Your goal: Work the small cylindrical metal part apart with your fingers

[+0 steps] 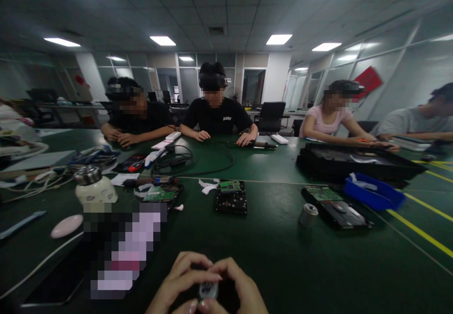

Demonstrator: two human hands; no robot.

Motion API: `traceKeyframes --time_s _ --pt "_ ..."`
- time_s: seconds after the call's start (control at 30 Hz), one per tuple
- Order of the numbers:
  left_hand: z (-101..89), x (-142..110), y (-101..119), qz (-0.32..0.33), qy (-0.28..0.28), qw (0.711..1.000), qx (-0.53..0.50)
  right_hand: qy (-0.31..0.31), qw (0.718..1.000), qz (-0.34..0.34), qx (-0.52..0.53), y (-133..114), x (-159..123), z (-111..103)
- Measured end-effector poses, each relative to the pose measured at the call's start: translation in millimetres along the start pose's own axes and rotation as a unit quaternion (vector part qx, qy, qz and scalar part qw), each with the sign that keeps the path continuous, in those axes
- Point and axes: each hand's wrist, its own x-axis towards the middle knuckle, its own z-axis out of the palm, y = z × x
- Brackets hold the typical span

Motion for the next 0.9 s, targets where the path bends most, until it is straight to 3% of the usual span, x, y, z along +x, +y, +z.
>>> traceKeyframes --time_s 0.13,0.47,0.63,0.77,0.9 --pt "0.0 -2 5 0.001 0.013 0.999 -0.03 -0.012 1.0 0.024 -0.016 -3 -1 2" --pt "10.0 -2 10 -0.019 0.115 0.993 0.013 -0.014 0.999 0.021 -0.035 -5 -1 4" --pt "-2.7 8 17 -0.002 0.121 0.988 0.092 -0.013 0.999 0.033 -0.037 -4 -3 3" --pt "-17.8 23 5 -0.034 0.194 0.958 0.208 -0.018 0.998 0.041 -0.044 -6 -2 2" --pt "-19.3 29 -17 -0.084 0.159 0.936 0.303 -0.027 0.997 0.055 -0.051 -6 -3 1"
